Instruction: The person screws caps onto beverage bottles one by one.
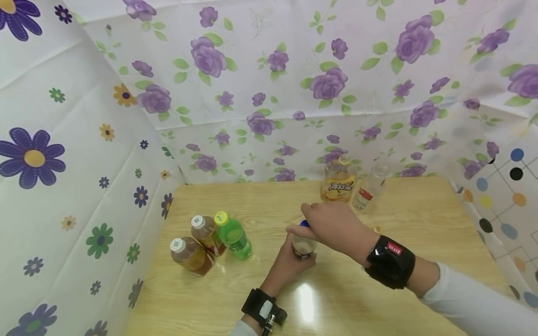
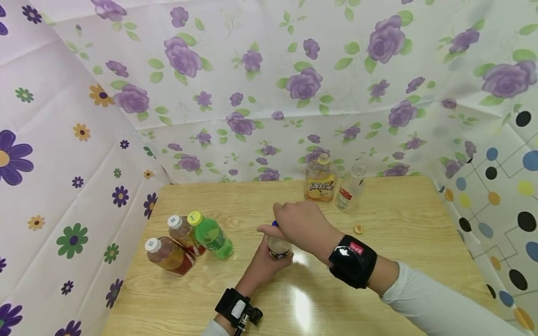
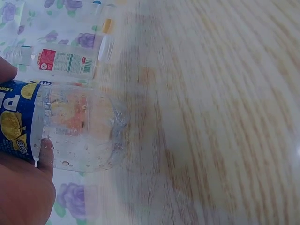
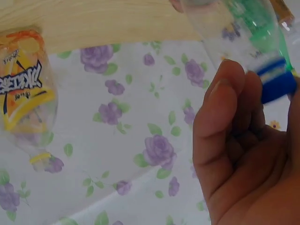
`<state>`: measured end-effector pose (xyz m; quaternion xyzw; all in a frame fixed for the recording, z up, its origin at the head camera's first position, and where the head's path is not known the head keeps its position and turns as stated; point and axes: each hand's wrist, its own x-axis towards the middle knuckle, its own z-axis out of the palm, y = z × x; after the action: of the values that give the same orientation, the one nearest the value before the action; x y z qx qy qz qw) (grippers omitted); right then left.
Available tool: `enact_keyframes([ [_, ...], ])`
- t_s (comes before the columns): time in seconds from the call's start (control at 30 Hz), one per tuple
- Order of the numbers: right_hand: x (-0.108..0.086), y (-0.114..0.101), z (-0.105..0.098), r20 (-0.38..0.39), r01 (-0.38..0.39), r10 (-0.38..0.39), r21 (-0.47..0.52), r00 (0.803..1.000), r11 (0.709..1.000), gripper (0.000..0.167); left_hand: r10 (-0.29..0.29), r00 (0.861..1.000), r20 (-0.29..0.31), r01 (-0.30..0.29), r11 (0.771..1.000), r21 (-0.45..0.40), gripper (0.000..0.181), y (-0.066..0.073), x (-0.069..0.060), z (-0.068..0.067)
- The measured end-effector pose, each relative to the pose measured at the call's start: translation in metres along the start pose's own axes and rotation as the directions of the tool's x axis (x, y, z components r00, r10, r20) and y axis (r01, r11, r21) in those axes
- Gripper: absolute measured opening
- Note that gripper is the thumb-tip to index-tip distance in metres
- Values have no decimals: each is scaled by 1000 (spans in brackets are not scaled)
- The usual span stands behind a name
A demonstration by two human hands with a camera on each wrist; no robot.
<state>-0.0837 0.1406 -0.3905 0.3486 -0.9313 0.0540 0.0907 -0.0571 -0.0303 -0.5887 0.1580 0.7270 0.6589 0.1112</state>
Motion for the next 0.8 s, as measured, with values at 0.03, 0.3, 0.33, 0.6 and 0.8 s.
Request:
enact_keyframes([
  [0.03,-1,-1,3,-21,-6,6,-6,1000,1000,53,-4,1000,-4,4,1000,7,82,0,0,0],
  [0.3,-7,9,11,145,-162,127,257,981,953,55,24,999,-22,-24,1000,10,73,0,0,-1],
  [0.33,-8,12,9,168,-174,126,306,978,936,56,24,999,-27,-24,1000,13,71,0,0,-1],
  [0.6,-16,31,1,68,230,-270,349,961,908,41,39,999,-25,-39,999,13,76,1,0,-1],
  [0.8,-16,36,5,10,312,-336,351,942,883,37,46,998,-30,-46,999,7,74,1,-1,-2],
])
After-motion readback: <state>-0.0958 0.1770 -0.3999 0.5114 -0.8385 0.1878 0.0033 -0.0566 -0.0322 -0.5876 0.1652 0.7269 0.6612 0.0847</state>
